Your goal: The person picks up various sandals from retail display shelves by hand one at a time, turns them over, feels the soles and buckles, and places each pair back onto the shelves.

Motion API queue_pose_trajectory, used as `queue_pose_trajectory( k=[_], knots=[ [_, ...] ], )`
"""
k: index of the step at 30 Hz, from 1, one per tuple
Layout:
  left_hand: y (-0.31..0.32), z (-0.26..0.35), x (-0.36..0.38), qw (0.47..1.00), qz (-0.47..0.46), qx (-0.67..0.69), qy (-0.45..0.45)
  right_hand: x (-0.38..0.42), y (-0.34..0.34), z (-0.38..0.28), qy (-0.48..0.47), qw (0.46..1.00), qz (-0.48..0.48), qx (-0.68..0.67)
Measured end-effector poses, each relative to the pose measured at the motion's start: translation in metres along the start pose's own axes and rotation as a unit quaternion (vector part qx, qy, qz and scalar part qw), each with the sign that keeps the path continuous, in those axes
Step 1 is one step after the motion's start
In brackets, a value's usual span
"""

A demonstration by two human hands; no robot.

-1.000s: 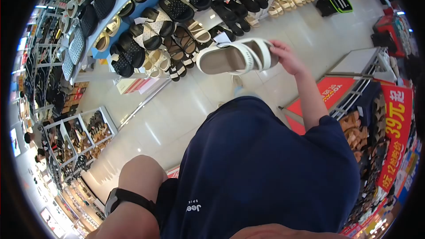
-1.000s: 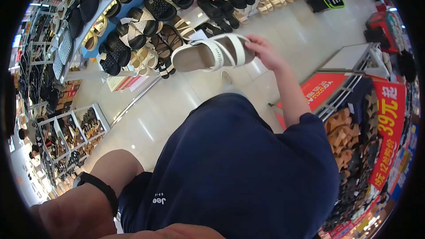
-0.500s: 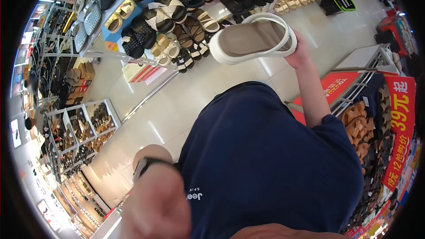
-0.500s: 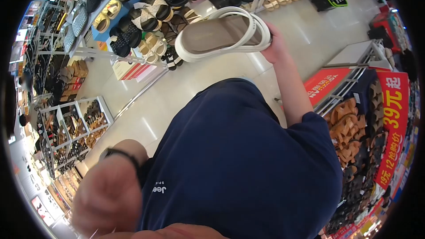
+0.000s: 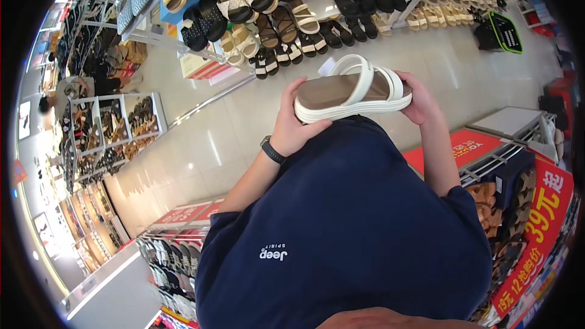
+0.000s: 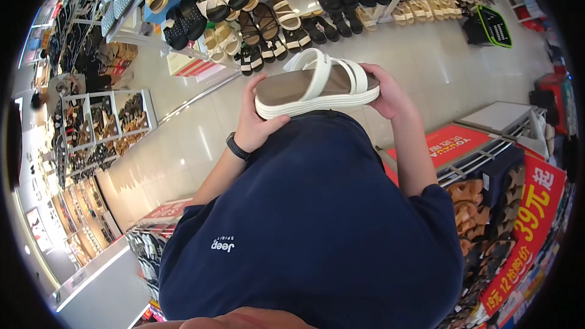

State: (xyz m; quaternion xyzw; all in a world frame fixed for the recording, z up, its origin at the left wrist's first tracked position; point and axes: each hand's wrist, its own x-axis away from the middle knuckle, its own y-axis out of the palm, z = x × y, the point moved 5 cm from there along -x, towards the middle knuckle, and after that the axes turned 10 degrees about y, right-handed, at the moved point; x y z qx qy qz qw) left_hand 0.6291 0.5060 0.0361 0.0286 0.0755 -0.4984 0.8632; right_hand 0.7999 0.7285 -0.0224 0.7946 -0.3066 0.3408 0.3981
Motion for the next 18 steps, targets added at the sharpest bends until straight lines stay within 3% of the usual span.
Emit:
queue_pose_trajectory(
  k=[2, 3, 4, 8, 10, 13, 14, 17, 18],
  knots=[
    [0.013, -0.006, 0.001, 0.998, 0.043, 0.032, -0.044, -0.003, -0.013, -0.003, -0.022, 0.996, -0.080, 0.031],
    [0.016, -0.005, -0.001, 0.998, 0.051, -0.026, -0.011, -0.002, -0.021, 0.001, -0.031, 0.992, -0.116, 0.039],
    [0.019, -0.010, 0.000, 0.997, 0.058, -0.025, -0.035, 0.004, -0.016, -0.002, -0.064, 0.993, -0.079, 0.057],
    [0.023, -0.029, -0.002, 0.994, 0.078, 0.039, -0.067, 0.008, -0.018, -0.012, -0.171, 0.969, -0.158, 0.082],
    [0.025, -0.039, -0.004, 0.993, 0.072, 0.068, -0.061, 0.008, -0.021, -0.014, -0.198, 0.964, -0.133, 0.114],
    [0.022, -0.038, -0.005, 0.968, 0.102, 0.172, -0.148, -0.001, -0.035, -0.011, -0.201, 0.955, -0.094, 0.197],
    [0.020, -0.038, -0.003, 0.967, 0.166, 0.091, -0.172, -0.002, -0.041, -0.012, -0.197, 0.949, -0.080, 0.232],
    [0.015, -0.040, -0.012, 0.954, 0.060, 0.105, -0.274, 0.013, -0.030, -0.013, -0.233, 0.937, 0.026, 0.260],
    [0.018, -0.039, -0.014, 0.958, 0.078, 0.048, -0.273, 0.014, -0.028, -0.013, -0.233, 0.938, 0.020, 0.256]
  ],
)
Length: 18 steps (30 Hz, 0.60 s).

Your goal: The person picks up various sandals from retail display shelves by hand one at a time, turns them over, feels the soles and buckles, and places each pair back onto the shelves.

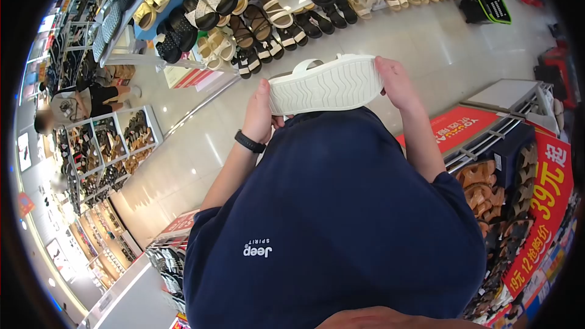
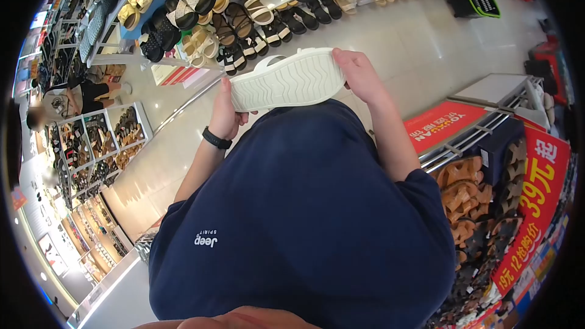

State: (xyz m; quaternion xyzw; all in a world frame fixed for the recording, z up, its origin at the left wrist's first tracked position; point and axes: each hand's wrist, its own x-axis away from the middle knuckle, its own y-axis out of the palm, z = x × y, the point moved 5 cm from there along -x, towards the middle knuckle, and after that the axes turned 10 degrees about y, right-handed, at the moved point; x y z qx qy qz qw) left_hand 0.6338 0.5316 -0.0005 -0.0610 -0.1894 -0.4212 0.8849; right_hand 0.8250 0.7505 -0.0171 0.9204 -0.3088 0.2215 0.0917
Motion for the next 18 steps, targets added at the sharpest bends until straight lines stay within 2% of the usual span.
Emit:
queue_pose_trajectory(
  k=[9, 11, 14, 15, 16, 18],
  knots=[
    [0.013, 0.007, -0.005, 1.000, -0.002, 0.009, -0.015, -0.005, -0.012, 0.003, 0.022, 0.999, 0.032, -0.025],
    [0.015, 0.008, -0.003, 0.997, -0.050, 0.054, -0.019, -0.007, -0.019, 0.005, 0.051, 0.998, 0.033, -0.001],
    [0.031, 0.000, 0.008, 0.977, -0.107, 0.179, -0.044, -0.018, -0.017, -0.007, -0.022, 0.957, 0.080, -0.277],
    [0.037, -0.005, 0.012, 0.964, -0.123, 0.230, -0.056, -0.023, -0.017, -0.014, -0.050, 0.958, 0.061, -0.277],
    [0.043, -0.004, 0.015, 0.940, -0.193, 0.274, -0.060, -0.026, -0.019, -0.021, -0.077, 0.958, 0.041, -0.275],
    [0.057, 0.003, 0.022, 0.949, -0.224, 0.220, -0.021, -0.021, -0.013, -0.042, -0.130, 0.954, 0.008, -0.269]
  ],
)
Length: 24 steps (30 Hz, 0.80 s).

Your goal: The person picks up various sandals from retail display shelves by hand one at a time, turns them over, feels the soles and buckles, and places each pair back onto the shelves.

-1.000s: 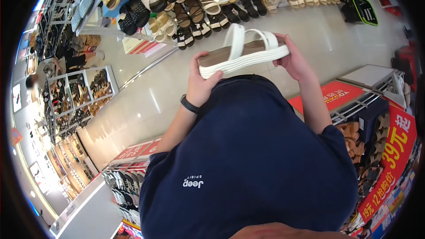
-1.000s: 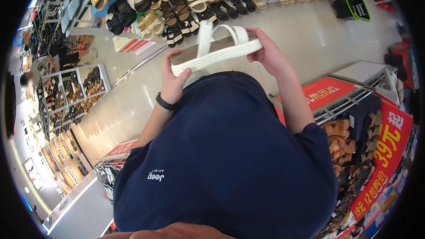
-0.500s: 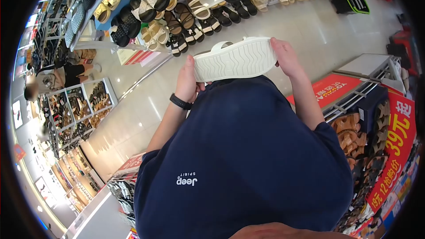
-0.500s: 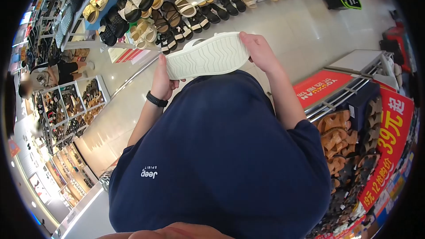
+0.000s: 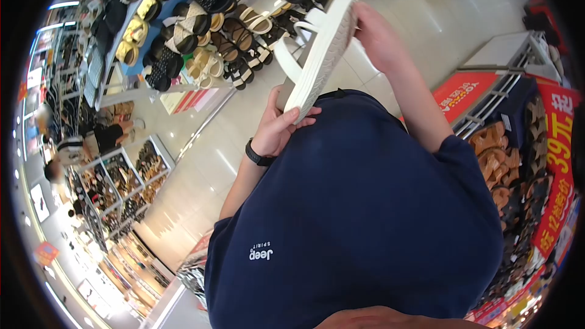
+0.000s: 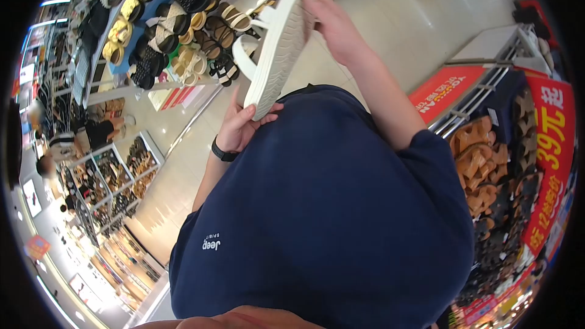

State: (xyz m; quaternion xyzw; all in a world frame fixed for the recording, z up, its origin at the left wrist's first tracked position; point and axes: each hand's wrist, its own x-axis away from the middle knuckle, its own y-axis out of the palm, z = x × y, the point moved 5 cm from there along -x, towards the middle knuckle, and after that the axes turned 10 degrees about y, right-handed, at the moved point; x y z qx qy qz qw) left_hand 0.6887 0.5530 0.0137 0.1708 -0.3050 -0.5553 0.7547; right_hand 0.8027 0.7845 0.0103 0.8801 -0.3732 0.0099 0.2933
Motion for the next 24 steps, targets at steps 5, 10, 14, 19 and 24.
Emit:
queue_pose_trajectory(
  k=[5, 10, 14, 19, 24],
  knots=[
    [0.017, 0.002, 0.000, 0.998, -0.018, -0.060, 0.026, 0.010, 0.040, -0.024, -0.032, 0.996, -0.084, -0.012],
    [0.015, -0.003, 0.003, 0.999, -0.015, -0.041, 0.033, 0.011, 0.044, -0.027, -0.033, 0.994, -0.104, 0.013],
    [0.014, 0.006, 0.003, 0.925, 0.045, -0.341, 0.160, 0.017, 0.052, -0.027, -0.015, 0.991, -0.122, -0.062],
    [0.017, 0.025, 0.005, 0.943, 0.097, -0.220, 0.230, 0.019, 0.046, -0.036, 0.006, 0.977, -0.137, -0.165],
    [0.012, 0.003, 0.007, 0.973, 0.048, -0.202, 0.096, 0.014, 0.047, -0.028, 0.022, 0.983, -0.068, -0.168]
  ],
)
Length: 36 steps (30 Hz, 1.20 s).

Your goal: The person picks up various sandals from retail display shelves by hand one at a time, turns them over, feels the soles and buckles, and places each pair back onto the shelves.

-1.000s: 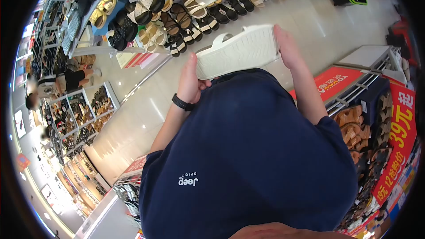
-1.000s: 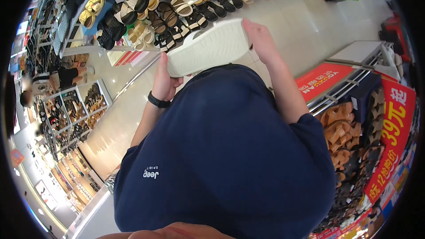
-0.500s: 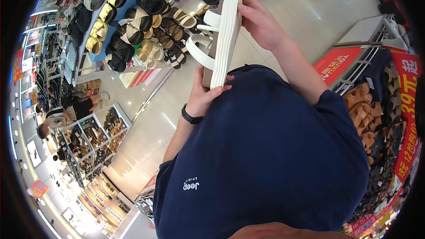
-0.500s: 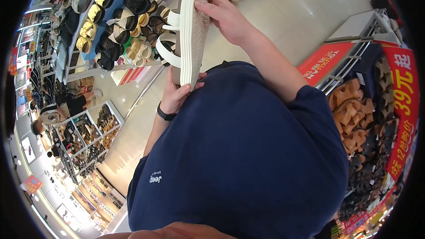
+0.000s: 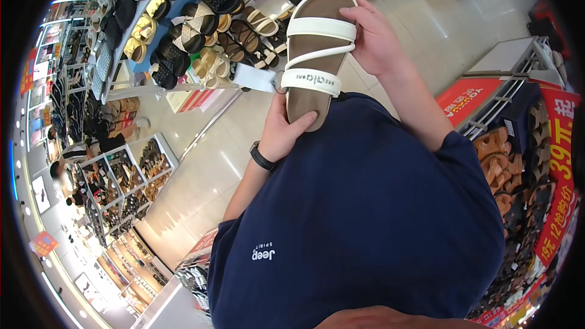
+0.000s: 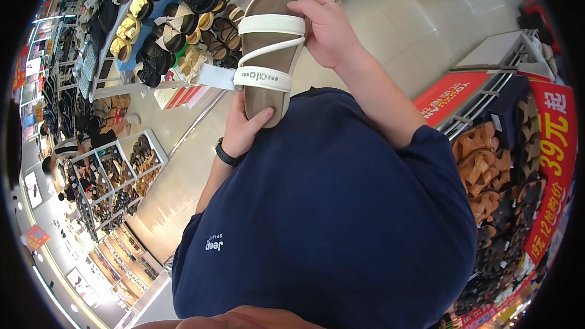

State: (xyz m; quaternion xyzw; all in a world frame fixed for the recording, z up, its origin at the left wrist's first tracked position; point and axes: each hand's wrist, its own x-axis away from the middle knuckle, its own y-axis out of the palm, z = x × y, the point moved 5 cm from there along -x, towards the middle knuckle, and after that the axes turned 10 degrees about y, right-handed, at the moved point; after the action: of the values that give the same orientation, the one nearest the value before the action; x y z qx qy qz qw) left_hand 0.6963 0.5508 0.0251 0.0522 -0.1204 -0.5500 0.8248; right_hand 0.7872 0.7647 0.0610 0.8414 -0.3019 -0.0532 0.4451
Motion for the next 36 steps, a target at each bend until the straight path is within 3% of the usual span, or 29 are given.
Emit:
queue_pose_trajectory(
  k=[5, 12, 20, 23, 26, 29, 30, 34, 36],
  knots=[
    [0.003, 0.003, 0.003, 1.000, -0.006, 0.026, -0.011, -0.003, -0.006, 0.006, 0.036, 0.999, 0.030, -0.003],
    [0.009, 0.015, 0.006, 0.998, 0.001, -0.037, 0.057, 0.003, 0.007, 0.003, 0.029, 1.000, -0.003, 0.002],
    [0.010, 0.017, 0.010, 0.996, 0.008, -0.048, 0.073, 0.010, 0.012, 0.000, 0.015, 1.000, -0.013, 0.015],
    [0.009, 0.017, 0.012, 0.993, 0.008, -0.067, 0.092, 0.013, 0.014, 0.001, -0.002, 1.000, 0.008, 0.022],
    [0.010, 0.030, 0.017, 0.992, 0.033, -0.032, 0.118, 0.022, 0.029, -0.004, -0.109, 0.992, 0.017, 0.059],
    [0.010, 0.042, 0.022, 0.986, 0.053, 0.020, 0.155, 0.035, 0.052, -0.012, -0.156, 0.955, -0.155, 0.201],
    [0.012, 0.044, 0.023, 0.984, 0.062, 0.049, 0.157, 0.046, 0.063, -0.003, -0.188, 0.959, -0.166, 0.133],
    [0.017, 0.055, 0.027, 0.975, 0.092, 0.007, 0.200, 0.060, 0.090, -0.009, -0.092, 0.973, -0.142, 0.156],
    [0.018, 0.056, 0.031, 0.978, 0.074, -0.071, 0.181, 0.060, 0.079, -0.003, -0.113, 0.969, -0.062, 0.211]
  ],
)
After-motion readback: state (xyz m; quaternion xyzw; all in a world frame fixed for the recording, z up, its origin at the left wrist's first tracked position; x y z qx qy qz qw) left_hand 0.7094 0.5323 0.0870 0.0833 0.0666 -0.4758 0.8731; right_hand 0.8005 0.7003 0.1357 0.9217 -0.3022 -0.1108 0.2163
